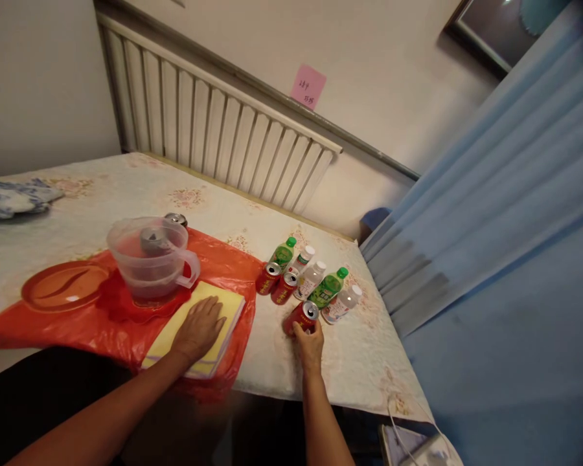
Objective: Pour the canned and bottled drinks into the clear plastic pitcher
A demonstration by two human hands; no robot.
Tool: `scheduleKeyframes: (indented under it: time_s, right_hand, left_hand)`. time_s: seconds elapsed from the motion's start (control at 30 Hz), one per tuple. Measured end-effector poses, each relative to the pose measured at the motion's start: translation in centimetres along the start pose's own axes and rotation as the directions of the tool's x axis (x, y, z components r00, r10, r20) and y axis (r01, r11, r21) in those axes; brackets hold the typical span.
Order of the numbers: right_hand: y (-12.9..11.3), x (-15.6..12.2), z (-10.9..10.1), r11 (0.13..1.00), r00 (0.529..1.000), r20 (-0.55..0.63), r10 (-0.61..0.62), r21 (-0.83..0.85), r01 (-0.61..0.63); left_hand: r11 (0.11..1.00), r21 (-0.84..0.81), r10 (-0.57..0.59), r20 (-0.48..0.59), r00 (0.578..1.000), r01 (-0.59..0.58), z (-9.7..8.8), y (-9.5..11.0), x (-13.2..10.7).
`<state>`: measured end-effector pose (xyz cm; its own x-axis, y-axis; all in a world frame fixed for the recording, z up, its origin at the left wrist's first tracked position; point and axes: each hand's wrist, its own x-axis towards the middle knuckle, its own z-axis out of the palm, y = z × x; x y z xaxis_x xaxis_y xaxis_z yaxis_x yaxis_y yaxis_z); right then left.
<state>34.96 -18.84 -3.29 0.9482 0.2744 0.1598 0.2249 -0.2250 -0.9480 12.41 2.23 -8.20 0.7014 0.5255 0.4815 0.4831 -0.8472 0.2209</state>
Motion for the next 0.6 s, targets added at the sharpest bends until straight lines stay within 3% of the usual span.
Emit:
scheduleKeyframes:
  time_s: [0.23,0.6]
  right_hand:
    - [0.0,2.9,1.6,0.999,0.999,-0.043,-0.018,-0.031,0.017]
    - [1.5,4.5,3.6,0.997,0.995,-0.086,-0.053,-0.057,0.049]
  left_hand:
    - [0.999,-0.038,-0.015,-0.009,1.0,0.015,-0.2,0.0,0.2]
    - [0.995,-0.092,-0.045,0.009,0.999,0.046,-0.6,0.2,0.4]
